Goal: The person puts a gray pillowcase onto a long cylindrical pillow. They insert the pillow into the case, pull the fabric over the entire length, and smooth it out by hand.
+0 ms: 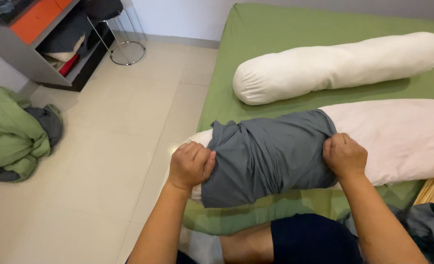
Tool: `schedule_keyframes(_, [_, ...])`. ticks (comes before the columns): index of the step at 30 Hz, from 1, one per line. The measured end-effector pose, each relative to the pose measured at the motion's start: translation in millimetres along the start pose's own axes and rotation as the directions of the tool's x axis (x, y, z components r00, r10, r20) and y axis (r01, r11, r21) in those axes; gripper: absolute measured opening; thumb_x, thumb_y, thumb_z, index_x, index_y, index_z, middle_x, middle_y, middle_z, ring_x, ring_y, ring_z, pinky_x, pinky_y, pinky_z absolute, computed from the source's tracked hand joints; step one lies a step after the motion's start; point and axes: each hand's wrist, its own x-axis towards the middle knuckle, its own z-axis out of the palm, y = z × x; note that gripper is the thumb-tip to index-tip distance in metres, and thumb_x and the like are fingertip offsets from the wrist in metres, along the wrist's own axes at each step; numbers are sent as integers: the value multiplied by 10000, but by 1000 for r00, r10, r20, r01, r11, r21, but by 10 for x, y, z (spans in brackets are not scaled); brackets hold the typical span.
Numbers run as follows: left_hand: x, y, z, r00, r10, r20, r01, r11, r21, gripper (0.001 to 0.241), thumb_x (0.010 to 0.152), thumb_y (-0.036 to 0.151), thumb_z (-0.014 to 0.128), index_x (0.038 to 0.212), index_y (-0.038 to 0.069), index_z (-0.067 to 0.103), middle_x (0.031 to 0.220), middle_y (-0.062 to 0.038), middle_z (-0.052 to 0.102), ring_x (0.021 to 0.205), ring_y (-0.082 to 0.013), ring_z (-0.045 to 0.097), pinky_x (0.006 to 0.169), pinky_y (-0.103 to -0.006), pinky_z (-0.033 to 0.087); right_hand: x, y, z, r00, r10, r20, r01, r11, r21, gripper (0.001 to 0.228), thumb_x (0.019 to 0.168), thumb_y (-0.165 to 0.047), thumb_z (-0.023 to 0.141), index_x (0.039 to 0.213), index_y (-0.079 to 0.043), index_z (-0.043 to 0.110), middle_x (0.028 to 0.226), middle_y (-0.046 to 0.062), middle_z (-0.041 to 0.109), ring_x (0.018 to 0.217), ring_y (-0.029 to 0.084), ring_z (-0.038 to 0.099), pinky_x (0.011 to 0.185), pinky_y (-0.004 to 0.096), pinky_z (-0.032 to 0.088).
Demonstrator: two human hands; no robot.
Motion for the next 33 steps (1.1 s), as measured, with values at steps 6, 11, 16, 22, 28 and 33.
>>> schedule_keyframes(6, [-1359,18,294,972,178,150,-178,984,-16,205,819,161,744,779,97,553,768,-114,572,725,-318,603,684,-420,515,-284,-131,-431,744,-4,669,-65,995,78,202,853,-324,662,839,-126,701,842,115,718,799,349,710,699,485,566])
schedule_keyframes(11, [-1047,425,-75,922,-269,278,321,933,-163,558,804,302,757,1294,60,644,1080,-178,621,804,-350,656,659,-431,529,66,-738,-901,848,-62,526,-159,918,364,440,855,-488,653,1046,-96,709,1062,126,716,974,340,689,826,449,562])
schedule_keyframes(16, [-401,392,-23,987,-89,131,72,989,132,451,774,416,736,1160,192,670,1071,-106,616,925,-329,663,775,-490,500,118,-1337,-542,875,-186,446,71,962,262,504,860,-536,655,983,-48,682,959,181,685,905,375,665,746,461,560])
schedule_keyframes(22, [-837,40,366,965,-114,238,116,993,3,159,932,265,679,966,110,661,912,-110,633,880,-360,636,759,-474,495,-187,-1064,-49,812,-475,340,441,880,178,175,932,-221,568,810,-104,615,790,94,685,765,300,692,609,443,567])
schedule_keyframes(28, [-1229,-85,492,978,-171,121,189,970,-156,146,998,115,599,883,30,566,820,-166,605,800,-404,612,715,-485,500,60,-76,73,850,-56,525,93,995,-44,258,974,-278,523,902,-71,659,872,134,727,779,337,719,653,482,579])
schedule_keyframes(33, [-1168,-31,471,986,-165,28,167,976,-142,119,988,85,573,894,11,565,823,-182,591,783,-413,589,703,-492,489,261,-756,-228,896,84,436,-76,996,-36,302,893,-290,581,1014,-35,690,1085,208,709,1046,396,667,829,513,554])
